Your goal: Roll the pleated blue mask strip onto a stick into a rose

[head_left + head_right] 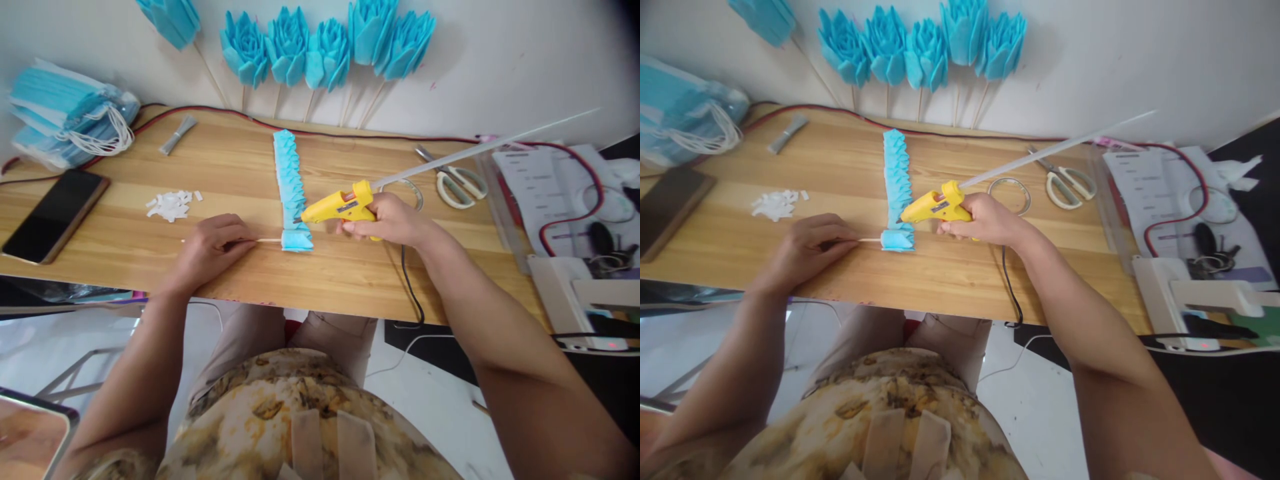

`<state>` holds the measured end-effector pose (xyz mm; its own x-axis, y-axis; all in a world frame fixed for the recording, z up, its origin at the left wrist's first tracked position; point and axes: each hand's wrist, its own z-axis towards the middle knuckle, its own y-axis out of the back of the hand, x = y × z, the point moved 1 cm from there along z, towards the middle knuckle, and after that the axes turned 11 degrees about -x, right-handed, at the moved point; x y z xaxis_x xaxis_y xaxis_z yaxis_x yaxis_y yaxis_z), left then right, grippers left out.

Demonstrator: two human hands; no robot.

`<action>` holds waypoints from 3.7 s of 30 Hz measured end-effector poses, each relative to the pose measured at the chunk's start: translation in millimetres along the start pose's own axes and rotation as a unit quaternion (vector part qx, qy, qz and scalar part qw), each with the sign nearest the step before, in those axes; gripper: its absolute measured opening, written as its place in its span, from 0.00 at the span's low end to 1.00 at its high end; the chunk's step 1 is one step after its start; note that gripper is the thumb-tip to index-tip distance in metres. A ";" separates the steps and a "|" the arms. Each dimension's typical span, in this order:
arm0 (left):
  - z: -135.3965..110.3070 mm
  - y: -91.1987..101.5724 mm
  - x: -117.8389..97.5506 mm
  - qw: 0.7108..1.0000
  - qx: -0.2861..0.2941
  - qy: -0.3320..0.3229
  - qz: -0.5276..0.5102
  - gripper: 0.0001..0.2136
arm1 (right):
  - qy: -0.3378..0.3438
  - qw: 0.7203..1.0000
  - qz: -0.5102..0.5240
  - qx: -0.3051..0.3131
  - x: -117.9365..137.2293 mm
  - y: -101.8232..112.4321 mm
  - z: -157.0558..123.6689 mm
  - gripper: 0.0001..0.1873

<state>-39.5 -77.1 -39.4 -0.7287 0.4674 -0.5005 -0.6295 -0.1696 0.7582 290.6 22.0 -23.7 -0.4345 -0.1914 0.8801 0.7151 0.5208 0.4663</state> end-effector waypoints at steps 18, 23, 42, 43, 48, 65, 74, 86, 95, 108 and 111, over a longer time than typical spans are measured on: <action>0.1 -0.6 0.6 1.000 -0.010 -0.003 -0.007 0.12 | -0.017 0.990 0.107 -0.092 -9.9 -14.8 6.7 0.14; -0.4 -1.1 3.0 1.000 -0.006 -0.012 0.011 0.12 | 0.008 0.996 0.046 -0.075 -12.2 -15.0 4.2 0.12; 0.4 -0.2 0.5 1.000 -0.003 -0.004 0.005 0.12 | -0.020 0.986 0.129 -0.105 -1.0 -11.9 4.8 0.16; 0.4 -0.4 0.4 1.000 -0.004 -0.006 0.003 0.12 | -0.018 0.984 0.138 -0.111 -2.1 -11.8 5.6 0.17; 0.1 -1.1 -0.6 1.000 -0.018 -0.014 -0.007 0.12 | -0.017 0.986 0.134 -0.093 -9.7 -18.6 7.2 0.17; -3.6 -7.1 7.6 0.997 -0.040 -0.054 -0.024 0.11 | 0.008 0.992 0.108 -0.065 -16.2 -21.5 26.3 0.22; -3.4 -7.2 8.5 0.997 -0.040 -0.060 -0.020 0.11 | 0.016 0.993 0.094 -0.070 -16.6 -11.2 24.4 0.23; -4.1 -6.1 8.0 0.999 -0.033 -0.031 -0.024 0.10 | 0.042 0.996 0.041 -0.066 -14.6 -12.8 23.6 0.23; -3.7 -5.8 7.5 0.999 -0.031 -0.030 -0.027 0.11 | 0.076 0.991 -0.055 -0.093 -7.3 -15.7 20.5 0.21; -4.0 -6.0 6.9 0.999 -0.029 -0.020 -0.011 0.11 | 0.005 0.987 0.124 -0.105 -19.7 -18.2 24.7 0.27; -4.0 -6.3 7.3 0.999 -0.033 -0.020 -0.016 0.11 | 0.015 0.991 0.090 -0.096 -25.7 -19.4 25.8 0.28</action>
<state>-42.0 -76.1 -49.5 -0.6978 0.5080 -0.5050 -0.6690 -0.2100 0.7130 273.8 38.3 -57.7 -0.2766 -0.1367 0.9512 0.8713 0.3819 0.3083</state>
